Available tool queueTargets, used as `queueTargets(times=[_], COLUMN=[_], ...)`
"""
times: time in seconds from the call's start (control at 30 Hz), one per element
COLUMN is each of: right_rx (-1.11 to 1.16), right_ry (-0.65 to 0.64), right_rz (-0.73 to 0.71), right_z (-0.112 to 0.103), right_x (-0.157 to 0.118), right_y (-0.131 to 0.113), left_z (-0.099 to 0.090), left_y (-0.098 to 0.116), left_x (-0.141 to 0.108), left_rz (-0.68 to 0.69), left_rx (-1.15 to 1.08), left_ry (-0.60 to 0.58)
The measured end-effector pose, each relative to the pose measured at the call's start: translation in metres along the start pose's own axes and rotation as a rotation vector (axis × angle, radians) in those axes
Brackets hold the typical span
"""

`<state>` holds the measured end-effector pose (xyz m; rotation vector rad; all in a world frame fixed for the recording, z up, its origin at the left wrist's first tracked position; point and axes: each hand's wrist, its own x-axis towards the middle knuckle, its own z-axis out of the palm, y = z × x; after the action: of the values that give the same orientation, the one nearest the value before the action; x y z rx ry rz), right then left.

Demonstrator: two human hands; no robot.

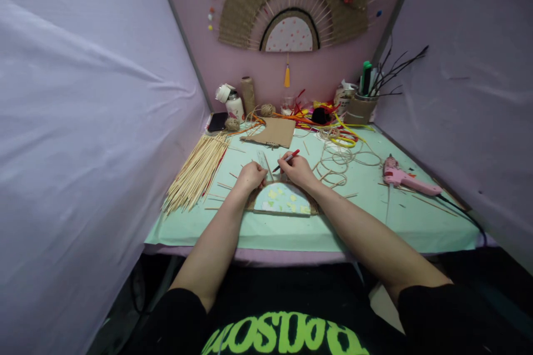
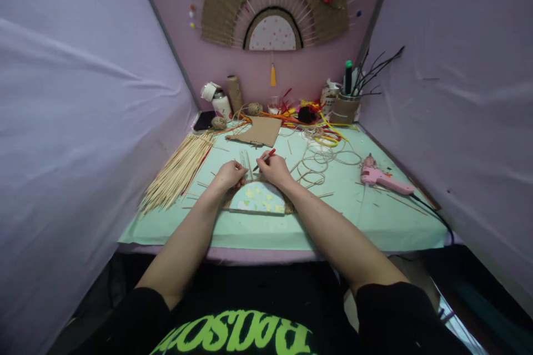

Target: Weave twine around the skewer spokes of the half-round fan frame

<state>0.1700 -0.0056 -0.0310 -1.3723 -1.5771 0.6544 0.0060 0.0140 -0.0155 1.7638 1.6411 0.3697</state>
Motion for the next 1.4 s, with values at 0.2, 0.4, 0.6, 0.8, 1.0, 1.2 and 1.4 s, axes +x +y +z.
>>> queueTargets(times=[0.2, 0.4, 0.6, 0.8, 1.0, 1.2, 1.4], right_rx=[0.035, 0.002, 0.038, -0.025, 0.160, -0.110, -0.354], right_ry=[-0.019, -0.007, -0.024, 0.004, -0.071, -0.343, -0.619], right_rz=[0.008, 0.009, 0.004, -0.009, -0.079, -0.196, -0.305], right_z=[0.001, 0.000, 0.000, -0.001, -0.004, -0.020, -0.028], right_x=[0.000, -0.001, -0.001, -0.002, -0.003, -0.008, -0.015], right_y=[-0.002, -0.001, -0.002, -0.001, -0.001, -0.007, -0.011], left_z=[0.000, 0.000, 0.000, 0.000, -0.002, -0.014, -0.022], left_y=[0.001, 0.001, 0.002, 0.001, 0.004, 0.003, -0.001], left_x=[-0.002, -0.002, -0.004, -0.002, -0.006, -0.012, -0.010], left_rz=[0.006, 0.008, 0.010, 0.011, -0.002, -0.028, -0.022], left_rx=[0.007, 0.014, -0.005, -0.018, -0.086, -0.360, -0.449], left_ry=[0.011, 0.015, 0.013, 0.016, 0.035, 0.187, 0.331])
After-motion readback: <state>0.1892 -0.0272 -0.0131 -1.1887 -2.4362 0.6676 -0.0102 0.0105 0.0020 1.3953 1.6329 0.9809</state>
